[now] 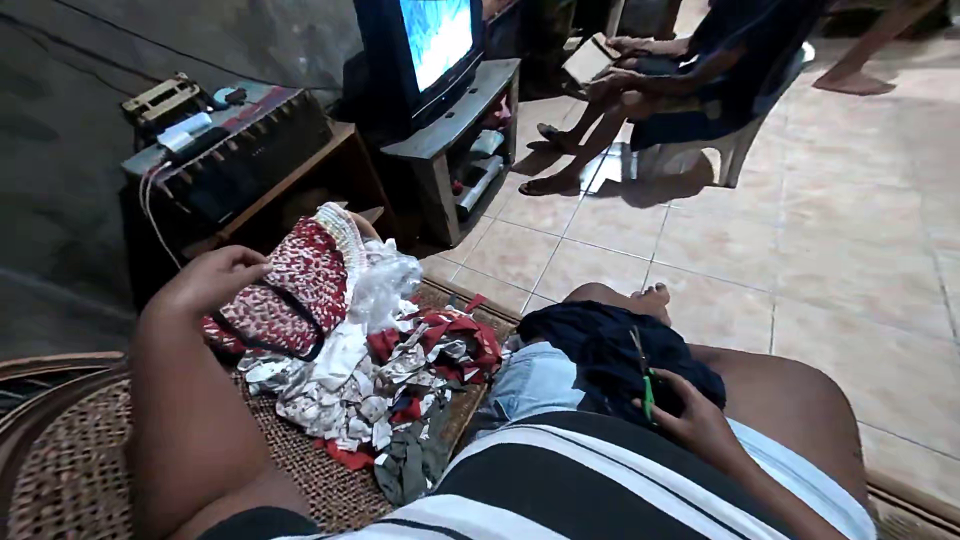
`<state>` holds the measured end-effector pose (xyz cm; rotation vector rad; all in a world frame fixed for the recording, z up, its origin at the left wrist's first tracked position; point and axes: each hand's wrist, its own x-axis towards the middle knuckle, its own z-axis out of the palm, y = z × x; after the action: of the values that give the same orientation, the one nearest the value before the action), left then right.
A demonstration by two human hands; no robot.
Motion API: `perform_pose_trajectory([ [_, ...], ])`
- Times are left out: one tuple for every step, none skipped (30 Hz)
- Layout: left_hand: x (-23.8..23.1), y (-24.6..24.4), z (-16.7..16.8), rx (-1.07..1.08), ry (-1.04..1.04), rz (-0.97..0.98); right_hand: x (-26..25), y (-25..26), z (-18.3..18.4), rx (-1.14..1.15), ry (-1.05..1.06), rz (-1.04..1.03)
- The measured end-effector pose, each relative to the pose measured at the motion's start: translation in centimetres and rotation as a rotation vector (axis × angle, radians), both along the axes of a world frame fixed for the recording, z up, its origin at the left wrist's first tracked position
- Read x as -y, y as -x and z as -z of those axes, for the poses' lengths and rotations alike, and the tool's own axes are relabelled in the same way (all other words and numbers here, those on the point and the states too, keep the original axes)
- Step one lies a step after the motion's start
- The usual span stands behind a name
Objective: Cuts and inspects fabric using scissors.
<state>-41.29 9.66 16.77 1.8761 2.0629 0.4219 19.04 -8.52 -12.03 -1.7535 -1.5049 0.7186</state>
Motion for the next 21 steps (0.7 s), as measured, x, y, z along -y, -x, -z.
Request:
perform_pose_trajectory([
  [0.0,1.2,0.4,0.037,0.011,-0.028,0.0,-0.1,0.1,0.000,0.001,0.000],
  [0.1,2.2,0.8,0.073,0.013,-0.057,-0.1,-0.1,0.1,-0.004,0.009,0.003],
  [0.1,3.3,1.2,0.083,0.026,-0.090,-0.1,-0.1,0.1,-0.005,0.014,0.004],
  [0.2,4.2,1.4,0.053,0.053,-0.140,-0.1,0.0,0.0,-0.004,0.014,0.004],
  [0.2,5.4,1.8,-0.012,0.068,-0.210,0.0,0.0,0.0,0.001,0.008,0.006],
  [0.2,6.4,2.3,-0.088,0.066,-0.309,0.0,0.0,0.0,0.006,-0.002,0.006],
  [0.2,7.6,3.1,-0.162,0.039,-0.419,0.0,0.0,0.0,0.009,-0.010,0.006],
  [0.3,8.3,3.7,-0.232,-0.009,-0.518,0.1,0.0,0.1,0.008,-0.022,0.010],
  [0.5,8.4,3.9,-0.268,-0.061,-0.577,0.1,0.0,0.3,-0.006,-0.038,0.022],
  [0.7,7.6,3.7,-0.264,-0.109,-0.586,0.2,0.0,0.5,-0.029,-0.062,0.047],
  [0.6,6.2,3.3,-0.248,-0.143,-0.545,0.2,0.0,0.7,-0.061,-0.091,0.079],
  [0.3,4.5,3.1,-0.218,-0.158,-0.460,0.2,0.0,0.9,-0.100,-0.126,0.115],
  [-0.4,2.7,3.2,-0.188,-0.160,-0.340,0.2,0.1,0.8,-0.149,-0.163,0.145],
  [-1.1,0.4,3.5,-0.156,-0.130,-0.193,0.1,0.1,0.6,-0.192,-0.198,0.172],
  [-1.9,-2.3,4.0,-0.125,-0.074,-0.034,0.1,0.2,0.2,-0.232,-0.236,0.191],
  [-2.6,-5.3,4.7,-0.099,-0.002,0.137,0.0,0.3,-0.3,-0.260,-0.267,0.208],
  [-3.0,-8.7,5.7,-0.079,0.078,0.316,0.0,0.4,-0.8,-0.282,-0.291,0.221],
  [-2.9,-12.4,6.6,-0.053,0.167,0.486,-0.1,0.4,-1.4,-0.287,-0.313,0.230],
  [-2.5,-16.2,7.7,-0.030,0.257,0.661,-0.1,0.3,-2.1,-0.285,-0.336,0.228],
  [-2.0,-19.7,8.8,-0.009,0.319,0.832,-0.2,0.4,-3.0,-0.280,-0.361,0.218],
  [-1.5,-23.1,10.1,0.009,0.336,0.976,-0.3,0.5,-3.8,-0.275,-0.390,0.200],
])
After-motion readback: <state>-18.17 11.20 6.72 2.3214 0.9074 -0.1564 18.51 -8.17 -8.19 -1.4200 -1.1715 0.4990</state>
